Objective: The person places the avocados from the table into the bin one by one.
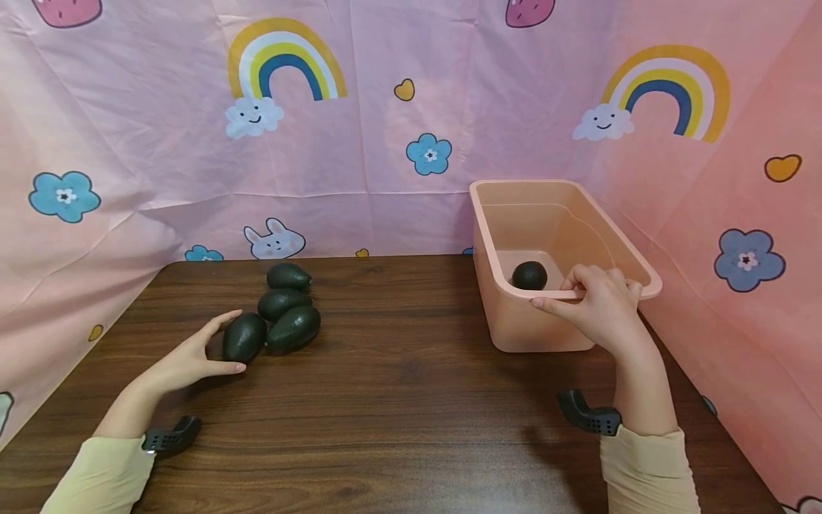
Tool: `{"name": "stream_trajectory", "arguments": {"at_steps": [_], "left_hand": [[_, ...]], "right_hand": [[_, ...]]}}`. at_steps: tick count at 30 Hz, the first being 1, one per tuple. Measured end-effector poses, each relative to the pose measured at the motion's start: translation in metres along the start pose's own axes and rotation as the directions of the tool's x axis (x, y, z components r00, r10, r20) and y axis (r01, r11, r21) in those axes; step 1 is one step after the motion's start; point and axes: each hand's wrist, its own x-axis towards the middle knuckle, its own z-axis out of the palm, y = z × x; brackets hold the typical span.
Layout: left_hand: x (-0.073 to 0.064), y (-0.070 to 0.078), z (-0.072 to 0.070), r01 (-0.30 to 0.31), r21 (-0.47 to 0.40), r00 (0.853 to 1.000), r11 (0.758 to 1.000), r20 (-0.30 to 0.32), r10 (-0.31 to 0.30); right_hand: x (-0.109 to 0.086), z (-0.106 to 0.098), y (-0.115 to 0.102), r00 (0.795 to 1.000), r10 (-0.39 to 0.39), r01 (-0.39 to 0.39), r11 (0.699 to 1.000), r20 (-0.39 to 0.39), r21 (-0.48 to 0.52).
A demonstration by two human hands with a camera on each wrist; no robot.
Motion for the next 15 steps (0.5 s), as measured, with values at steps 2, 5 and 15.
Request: {"name": "stream_trajectory", "arguments": {"at_steps": [2,5,15], "left_hand": [[0.0,-0.0001,0.0003,-0.002,0.002,1.0,1.0,-0.005,0.002],[-0.0001,0.0001,0.0007,-0.001,0.004,1.0,1.0,-0.011,0.001],[0.0015,0.0016,0.0032,0.011,-0.001,1.0,1.0,-0.015,-0.011]], "right_hand": [[-0.0002,0.0,0.0,1.0,0.001,-0.001,1.0,0.001,0.0],[-0.0003,0.0001,0.0001,1.0,0.001,-0.001,1.0,0.001,0.001],[0.0003,-0.0006,0.0012,1.0,0.009,-0.009,1.0,0.017,0.005]]}}
